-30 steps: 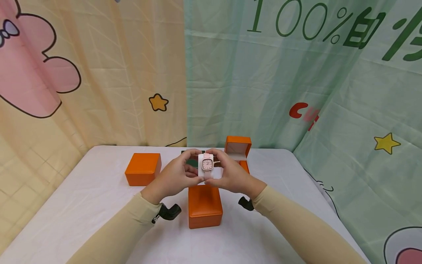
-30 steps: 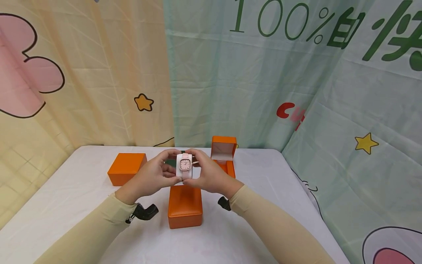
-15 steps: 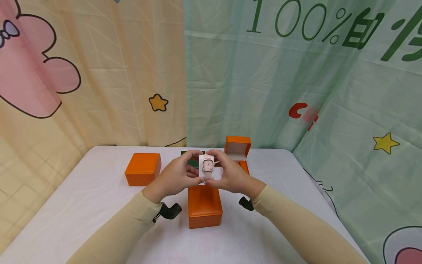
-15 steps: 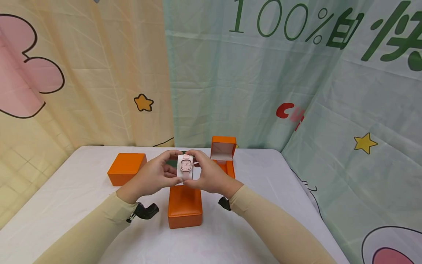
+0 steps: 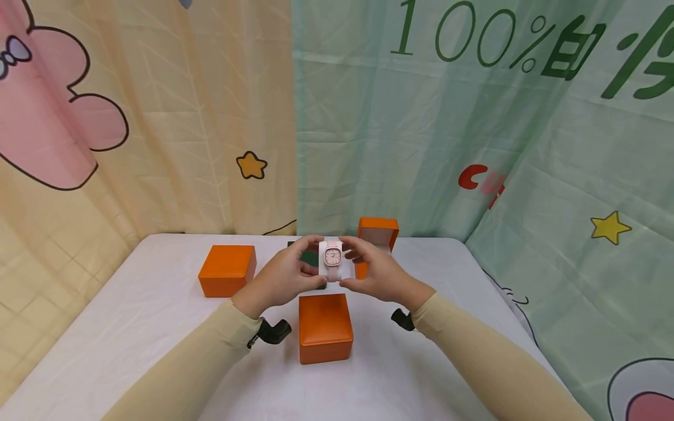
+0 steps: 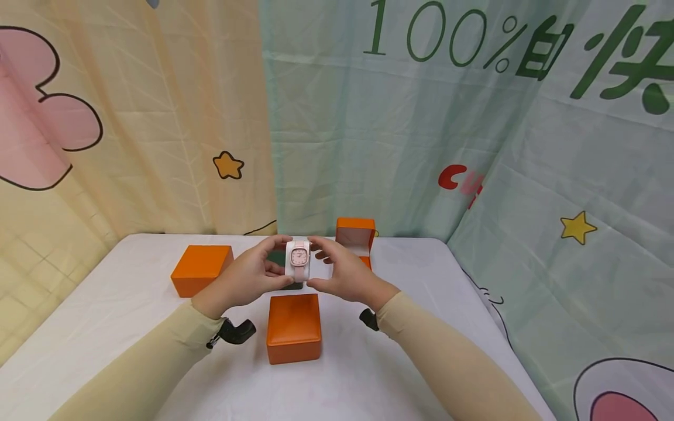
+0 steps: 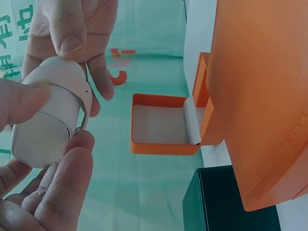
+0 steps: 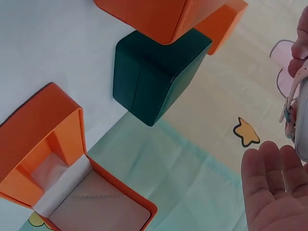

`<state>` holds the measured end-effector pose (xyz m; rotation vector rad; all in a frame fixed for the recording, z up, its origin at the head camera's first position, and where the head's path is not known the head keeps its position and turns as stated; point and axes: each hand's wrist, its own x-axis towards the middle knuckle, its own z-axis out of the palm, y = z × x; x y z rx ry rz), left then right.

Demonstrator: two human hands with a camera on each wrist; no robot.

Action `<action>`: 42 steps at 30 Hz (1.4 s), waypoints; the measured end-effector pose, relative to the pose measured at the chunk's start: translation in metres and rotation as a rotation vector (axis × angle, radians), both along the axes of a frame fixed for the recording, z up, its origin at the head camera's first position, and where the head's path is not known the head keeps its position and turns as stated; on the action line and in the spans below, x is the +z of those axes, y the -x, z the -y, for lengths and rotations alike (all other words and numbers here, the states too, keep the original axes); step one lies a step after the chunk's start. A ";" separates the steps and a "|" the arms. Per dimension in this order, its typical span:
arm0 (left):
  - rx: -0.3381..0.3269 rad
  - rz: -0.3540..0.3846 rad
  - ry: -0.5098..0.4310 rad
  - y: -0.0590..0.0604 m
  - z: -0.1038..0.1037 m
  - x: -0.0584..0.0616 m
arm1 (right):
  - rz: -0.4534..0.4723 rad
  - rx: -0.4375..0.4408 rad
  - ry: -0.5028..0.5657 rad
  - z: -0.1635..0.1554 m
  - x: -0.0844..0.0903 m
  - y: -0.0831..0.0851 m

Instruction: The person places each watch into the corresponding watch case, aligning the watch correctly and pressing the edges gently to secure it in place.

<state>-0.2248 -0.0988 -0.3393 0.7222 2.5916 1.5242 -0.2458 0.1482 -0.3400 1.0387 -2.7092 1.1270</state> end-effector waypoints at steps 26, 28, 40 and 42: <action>-0.035 0.004 0.227 0.042 -0.047 0.008 | 0.065 -0.104 0.026 -0.032 -0.010 0.021; -0.041 -0.004 0.244 0.046 -0.051 0.008 | 0.071 -0.110 0.033 -0.036 -0.010 0.023; -0.037 -0.013 0.325 0.067 -0.077 0.004 | 0.113 -0.202 0.026 -0.058 -0.017 0.035; -0.038 -0.010 0.332 0.070 -0.081 0.002 | 0.128 -0.210 0.014 -0.061 -0.017 0.036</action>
